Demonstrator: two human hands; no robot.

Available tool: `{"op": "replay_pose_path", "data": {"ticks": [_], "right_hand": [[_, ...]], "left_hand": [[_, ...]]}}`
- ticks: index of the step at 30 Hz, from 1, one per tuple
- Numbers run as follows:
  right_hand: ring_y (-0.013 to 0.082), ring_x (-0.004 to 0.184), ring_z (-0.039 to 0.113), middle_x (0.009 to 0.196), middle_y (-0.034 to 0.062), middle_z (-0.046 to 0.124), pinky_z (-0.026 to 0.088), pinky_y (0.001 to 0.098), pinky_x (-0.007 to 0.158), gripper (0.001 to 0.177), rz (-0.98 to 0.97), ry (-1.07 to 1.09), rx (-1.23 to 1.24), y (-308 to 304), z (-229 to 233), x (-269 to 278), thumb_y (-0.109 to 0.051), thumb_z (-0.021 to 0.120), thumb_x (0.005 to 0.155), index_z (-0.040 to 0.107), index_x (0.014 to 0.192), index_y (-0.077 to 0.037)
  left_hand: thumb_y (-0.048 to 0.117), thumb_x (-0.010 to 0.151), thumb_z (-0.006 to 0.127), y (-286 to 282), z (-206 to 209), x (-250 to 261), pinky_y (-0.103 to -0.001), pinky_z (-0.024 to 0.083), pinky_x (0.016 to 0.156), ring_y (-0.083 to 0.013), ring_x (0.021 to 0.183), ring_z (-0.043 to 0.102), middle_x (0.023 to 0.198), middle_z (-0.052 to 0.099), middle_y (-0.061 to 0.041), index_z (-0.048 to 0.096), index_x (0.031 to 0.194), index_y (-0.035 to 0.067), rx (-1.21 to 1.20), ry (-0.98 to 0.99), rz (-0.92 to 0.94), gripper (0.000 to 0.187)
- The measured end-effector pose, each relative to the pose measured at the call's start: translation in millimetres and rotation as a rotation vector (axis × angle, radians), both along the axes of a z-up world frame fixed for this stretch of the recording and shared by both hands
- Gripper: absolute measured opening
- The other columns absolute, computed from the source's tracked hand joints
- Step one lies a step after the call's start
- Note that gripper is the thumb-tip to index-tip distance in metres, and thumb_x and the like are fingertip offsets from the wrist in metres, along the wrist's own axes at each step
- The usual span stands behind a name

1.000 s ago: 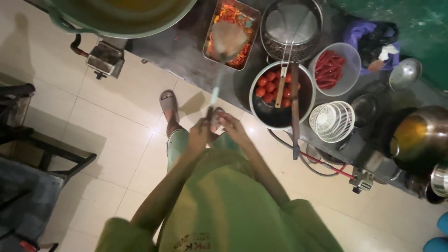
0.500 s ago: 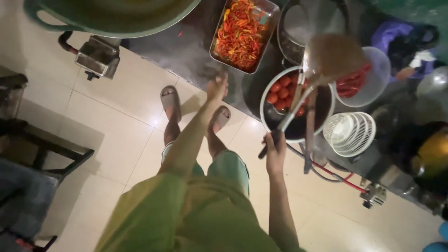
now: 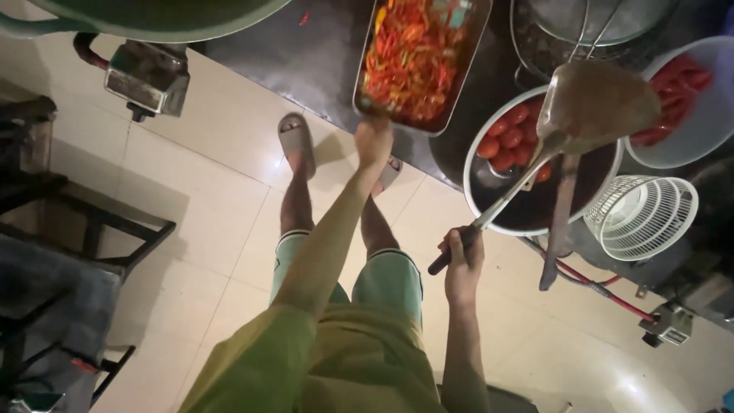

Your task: The person fries sliced red peppers in a large wok, scoops them into a metal tray, then adds whole tomatoes to the hot oil and stirs them. The person uses a slotted spoon and a spatula to manage the frying process.

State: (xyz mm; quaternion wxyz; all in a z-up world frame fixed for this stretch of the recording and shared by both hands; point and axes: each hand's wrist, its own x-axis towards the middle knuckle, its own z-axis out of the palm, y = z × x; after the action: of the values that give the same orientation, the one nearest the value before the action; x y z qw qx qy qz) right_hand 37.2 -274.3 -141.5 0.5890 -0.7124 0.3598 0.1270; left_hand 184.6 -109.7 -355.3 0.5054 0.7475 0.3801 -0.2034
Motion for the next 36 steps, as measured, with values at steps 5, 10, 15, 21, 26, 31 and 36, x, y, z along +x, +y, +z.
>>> {"op": "replay_pose_path", "data": {"ticks": [5,10,15,21,26,31,36], "right_hand": [[0.0128,0.069,0.055,0.076,0.0032,0.055,0.046,0.0277,0.070,0.012,-0.046,-0.040,0.064,-2,-16,4,-0.018,0.058,0.102,0.055,0.094,-0.010],[0.0137,0.070,0.054,0.082,0.0047,0.057,0.046,0.0272,0.069,0.008,-0.096,-0.061,0.095,-2,-26,6,-0.014,0.059,0.102,0.053,0.097,-0.010],[0.0140,0.070,0.053,0.076,0.0043,0.053,0.044,0.0281,0.067,0.011,-0.076,-0.026,0.018,3,-14,12,-0.014,0.055,0.102,0.054,0.092,-0.009],[0.0154,0.072,0.054,0.080,0.0044,0.056,0.047,0.0305,0.072,0.012,-0.101,-0.051,0.044,3,-24,2,-0.017,0.056,0.103,0.055,0.094,-0.009],[0.0151,0.072,0.053,0.078,0.0047,0.055,0.046,0.0301,0.072,0.011,-0.152,-0.021,0.076,6,-20,8,-0.013,0.055,0.103,0.056,0.093,-0.009],[0.0162,0.071,0.052,0.085,0.0047,0.055,0.048,0.0324,0.074,0.010,-0.203,-0.078,0.168,2,-30,5,-0.015,0.058,0.104,0.055,0.097,-0.008],[0.0150,0.070,0.052,0.080,0.0042,0.054,0.047,0.0310,0.073,0.012,-0.170,-0.082,0.135,-1,-29,6,-0.018,0.058,0.104,0.055,0.096,-0.009]], "left_hand": [[0.044,0.102,0.042,28,57,-41,-0.036,0.055,0.070,-0.0242,0.079,0.072,0.090,0.072,-0.012,0.058,0.103,0.010,-0.143,-0.051,0.089,0.038],[0.038,0.106,0.029,88,-12,-58,-0.061,0.048,0.084,-0.0466,0.093,0.066,0.104,0.068,-0.025,0.060,0.118,0.005,0.278,-0.049,-0.216,0.047],[0.010,0.092,0.069,168,-5,54,-0.045,0.055,0.087,-0.0358,0.102,0.062,0.117,0.057,-0.017,0.057,0.125,0.010,0.623,-0.571,-0.336,0.035],[0.024,0.091,0.072,192,-54,115,-0.045,0.048,0.095,-0.0341,0.089,0.070,0.095,0.074,-0.015,0.067,0.109,0.008,0.869,-0.530,-0.567,0.025],[0.023,0.083,0.070,195,-76,117,-0.046,0.055,0.073,-0.0355,0.071,0.067,0.077,0.070,-0.009,0.067,0.094,0.017,0.999,-0.597,-0.459,0.012],[0.009,0.076,0.071,191,-29,96,-0.043,0.049,0.086,-0.0342,0.090,0.058,0.095,0.063,-0.008,0.061,0.094,0.009,0.800,-0.750,-0.366,0.020],[0.045,0.097,0.071,192,-56,110,-0.047,0.054,0.090,-0.0422,0.094,0.065,0.100,0.070,-0.022,0.068,0.109,0.005,0.839,-0.365,-0.402,0.042]]}}
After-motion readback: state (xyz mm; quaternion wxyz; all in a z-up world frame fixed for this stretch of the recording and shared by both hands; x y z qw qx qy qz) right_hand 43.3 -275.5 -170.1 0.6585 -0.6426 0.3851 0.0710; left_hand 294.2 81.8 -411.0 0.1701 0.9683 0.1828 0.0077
